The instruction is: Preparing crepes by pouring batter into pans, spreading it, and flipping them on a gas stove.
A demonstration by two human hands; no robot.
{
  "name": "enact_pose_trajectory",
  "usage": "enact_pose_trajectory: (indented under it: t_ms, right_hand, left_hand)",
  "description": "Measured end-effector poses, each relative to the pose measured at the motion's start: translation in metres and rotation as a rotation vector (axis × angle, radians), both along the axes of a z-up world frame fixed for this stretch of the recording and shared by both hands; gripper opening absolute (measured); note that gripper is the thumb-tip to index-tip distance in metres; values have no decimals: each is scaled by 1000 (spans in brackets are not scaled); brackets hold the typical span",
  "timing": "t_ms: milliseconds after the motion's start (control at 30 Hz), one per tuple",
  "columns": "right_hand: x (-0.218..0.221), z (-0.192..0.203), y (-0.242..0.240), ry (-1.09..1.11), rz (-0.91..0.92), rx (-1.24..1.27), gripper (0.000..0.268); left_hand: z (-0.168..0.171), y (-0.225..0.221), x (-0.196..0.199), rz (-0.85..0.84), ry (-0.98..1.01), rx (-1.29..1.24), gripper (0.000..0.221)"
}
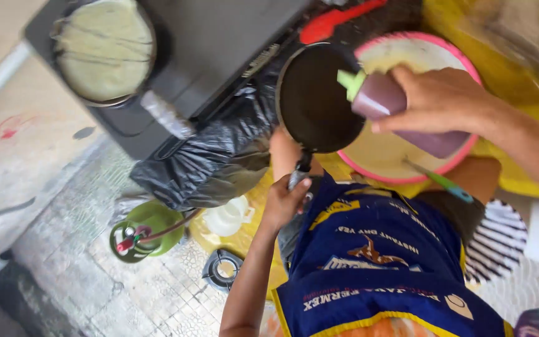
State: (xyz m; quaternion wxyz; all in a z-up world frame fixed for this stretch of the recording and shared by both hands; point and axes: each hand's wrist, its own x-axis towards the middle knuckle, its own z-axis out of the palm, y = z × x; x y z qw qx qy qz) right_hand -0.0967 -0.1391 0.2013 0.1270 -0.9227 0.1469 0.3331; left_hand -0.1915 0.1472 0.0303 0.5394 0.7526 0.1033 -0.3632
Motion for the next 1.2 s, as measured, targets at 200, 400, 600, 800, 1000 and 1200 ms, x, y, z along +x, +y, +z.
enact_pose_trajectory:
  t_ms: [200, 400, 600, 800, 1000, 1200]
  right_hand:
    - [-55, -24, -57, 463, 404, -369, 83]
    - [-91, -35, -93, 421, 299, -474, 69]
    - [-110, -28, -120, 396, 122, -513, 79]
    - [-114, -31, -120, 534, 203, -383, 81]
    - [-34, -90, -73, -675, -206, 382, 87]
    - [74, -192, 78, -851, -48, 919, 89]
  left_hand:
    - [-35, -78, -11, -239, 245, -218, 37]
    - [-23, -104, -13, -411, 233, -222, 38]
    - [-18, -106, -7, -392, 262, -261, 37]
    - [-24, -80, 2, -201, 268, -509, 37]
    - [16, 4, 19, 107, -223, -288, 27]
    - [59, 77, 21, 439, -569, -222, 28]
